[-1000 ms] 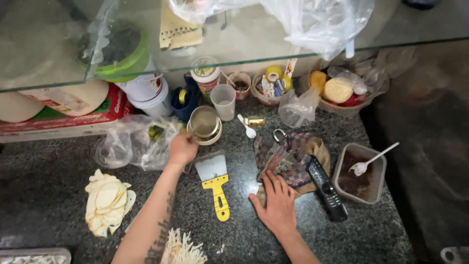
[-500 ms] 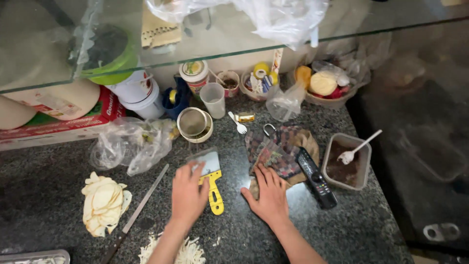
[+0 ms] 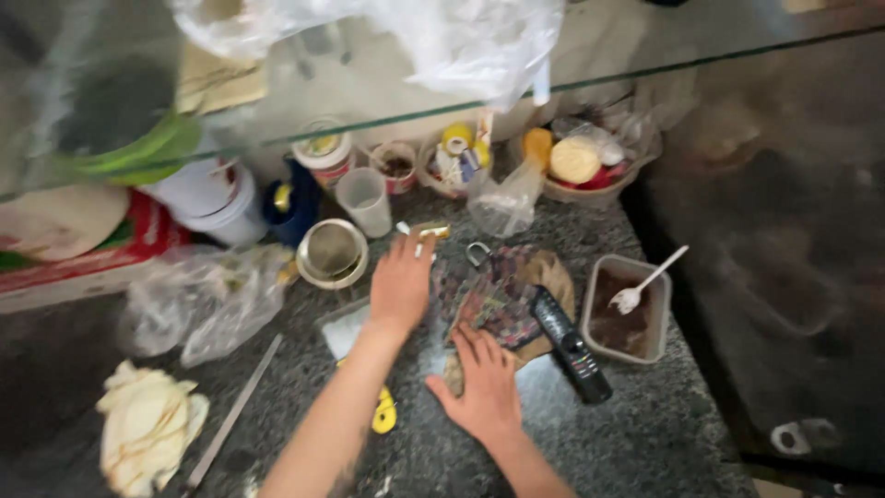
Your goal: Cutting shredded cheese into smaller pieces using scissors on a kitchen counter.
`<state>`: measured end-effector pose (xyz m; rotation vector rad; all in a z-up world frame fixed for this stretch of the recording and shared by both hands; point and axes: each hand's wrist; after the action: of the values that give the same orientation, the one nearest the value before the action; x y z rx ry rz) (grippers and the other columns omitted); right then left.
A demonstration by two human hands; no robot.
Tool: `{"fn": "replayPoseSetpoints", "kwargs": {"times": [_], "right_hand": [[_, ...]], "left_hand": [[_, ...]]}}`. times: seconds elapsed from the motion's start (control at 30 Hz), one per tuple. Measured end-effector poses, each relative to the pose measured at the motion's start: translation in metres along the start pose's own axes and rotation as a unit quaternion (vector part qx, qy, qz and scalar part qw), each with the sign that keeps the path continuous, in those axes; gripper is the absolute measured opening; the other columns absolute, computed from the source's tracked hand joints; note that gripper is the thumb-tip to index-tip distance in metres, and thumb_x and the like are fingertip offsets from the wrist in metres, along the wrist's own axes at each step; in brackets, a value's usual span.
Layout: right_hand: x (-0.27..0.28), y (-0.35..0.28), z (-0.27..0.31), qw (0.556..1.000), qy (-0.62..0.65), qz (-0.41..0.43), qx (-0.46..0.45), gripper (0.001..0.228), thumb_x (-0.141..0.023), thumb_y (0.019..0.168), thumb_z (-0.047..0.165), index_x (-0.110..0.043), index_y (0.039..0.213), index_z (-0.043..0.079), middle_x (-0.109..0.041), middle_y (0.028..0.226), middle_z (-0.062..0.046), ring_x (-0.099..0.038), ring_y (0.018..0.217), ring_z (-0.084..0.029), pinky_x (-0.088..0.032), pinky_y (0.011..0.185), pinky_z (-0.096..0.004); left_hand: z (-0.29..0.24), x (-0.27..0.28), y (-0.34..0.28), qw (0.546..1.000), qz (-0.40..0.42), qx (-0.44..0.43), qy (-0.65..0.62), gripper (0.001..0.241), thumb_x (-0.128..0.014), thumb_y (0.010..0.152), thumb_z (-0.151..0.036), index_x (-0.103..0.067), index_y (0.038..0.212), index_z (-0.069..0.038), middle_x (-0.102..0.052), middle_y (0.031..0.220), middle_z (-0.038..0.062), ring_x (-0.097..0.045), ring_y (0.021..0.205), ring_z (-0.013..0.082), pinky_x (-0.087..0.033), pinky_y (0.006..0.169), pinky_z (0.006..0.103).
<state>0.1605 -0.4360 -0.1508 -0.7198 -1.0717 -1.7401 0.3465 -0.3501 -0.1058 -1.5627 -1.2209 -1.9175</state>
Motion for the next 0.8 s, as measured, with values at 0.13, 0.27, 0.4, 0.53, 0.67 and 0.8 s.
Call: {"fn": "replayPoseSetpoints", "kwargs": {"times": [0.13,0.27,0.4,0.53,0.67,0.8], "right_hand": [[0.009,0.005,0.003,1.000,0.010,0.005,0.001,0.078,-0.073,0.079,0.055,-0.054,0.139,0.007,-0.054,0.144,-0.010,-0.049,0.130,-0.033,-0.037,0.104,-0.047],[0.016,0.006,0.006,0.999,0.034,0.010,-0.005,0.075,-0.071,0.082,0.053,-0.054,0.138,0.005,-0.053,0.144,-0.011,-0.047,0.130,-0.033,-0.036,0.104,-0.047],[0.018,0.007,0.008,0.999,0.034,0.013,-0.010,0.074,-0.069,0.084,0.054,-0.054,0.138,0.005,-0.053,0.141,-0.011,-0.047,0.130,-0.033,-0.038,0.105,-0.048],[0.016,0.006,0.007,0.999,0.038,0.014,-0.010,0.076,-0.070,0.084,0.054,-0.053,0.139,0.005,-0.053,0.142,-0.011,-0.047,0.132,-0.033,-0.038,0.107,-0.048],[0.015,0.005,0.005,0.999,0.021,0.043,-0.016,0.074,-0.066,0.088,0.057,-0.054,0.140,0.006,-0.052,0.143,-0.010,-0.045,0.133,-0.031,-0.034,0.105,-0.049],[0.015,0.006,0.005,1.000,0.017,0.020,-0.006,0.075,-0.070,0.084,0.056,-0.056,0.137,0.004,-0.053,0.142,-0.010,-0.046,0.131,-0.031,-0.034,0.104,-0.047]], "left_hand": [[0.024,-0.082,0.025,0.995,0.093,-0.030,0.000,0.064,-0.049,0.090,-0.017,-0.039,0.153,-0.019,-0.038,0.162,0.010,-0.045,0.141,0.0350,-0.044,0.107,0.0445],[0.023,-0.086,0.021,0.996,0.076,-0.027,0.047,0.042,-0.055,0.089,-0.023,-0.052,0.132,-0.021,-0.055,0.128,0.006,-0.053,0.118,0.0308,-0.046,0.096,0.0559],[0.022,-0.074,0.011,0.996,0.087,0.002,0.023,0.028,-0.060,0.085,-0.016,-0.055,0.112,-0.014,-0.064,0.104,0.012,-0.066,0.093,0.0345,-0.058,0.070,0.0474],[0.027,-0.080,0.004,0.997,0.066,-0.011,0.033,0.035,-0.065,0.076,-0.014,-0.057,0.110,-0.011,-0.066,0.100,0.013,-0.067,0.090,0.0344,-0.057,0.070,0.0468],[0.032,-0.064,0.018,0.938,0.118,0.159,-0.283,0.049,-0.068,0.078,-0.020,-0.051,0.123,-0.009,-0.070,0.108,0.020,-0.066,0.098,0.0449,-0.053,0.081,0.0534],[0.039,-0.046,0.036,0.917,0.079,0.207,-0.331,0.044,-0.061,0.077,-0.008,-0.050,0.119,-0.009,-0.068,0.110,0.020,-0.065,0.101,0.0451,-0.052,0.083,0.0530]]}}
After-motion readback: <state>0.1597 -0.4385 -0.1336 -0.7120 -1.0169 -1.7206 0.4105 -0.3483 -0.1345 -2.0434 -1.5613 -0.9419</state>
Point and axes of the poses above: each hand's wrist, its own y-axis towards the middle knuckle, its own x-axis out of the back of the hand, z = x × y
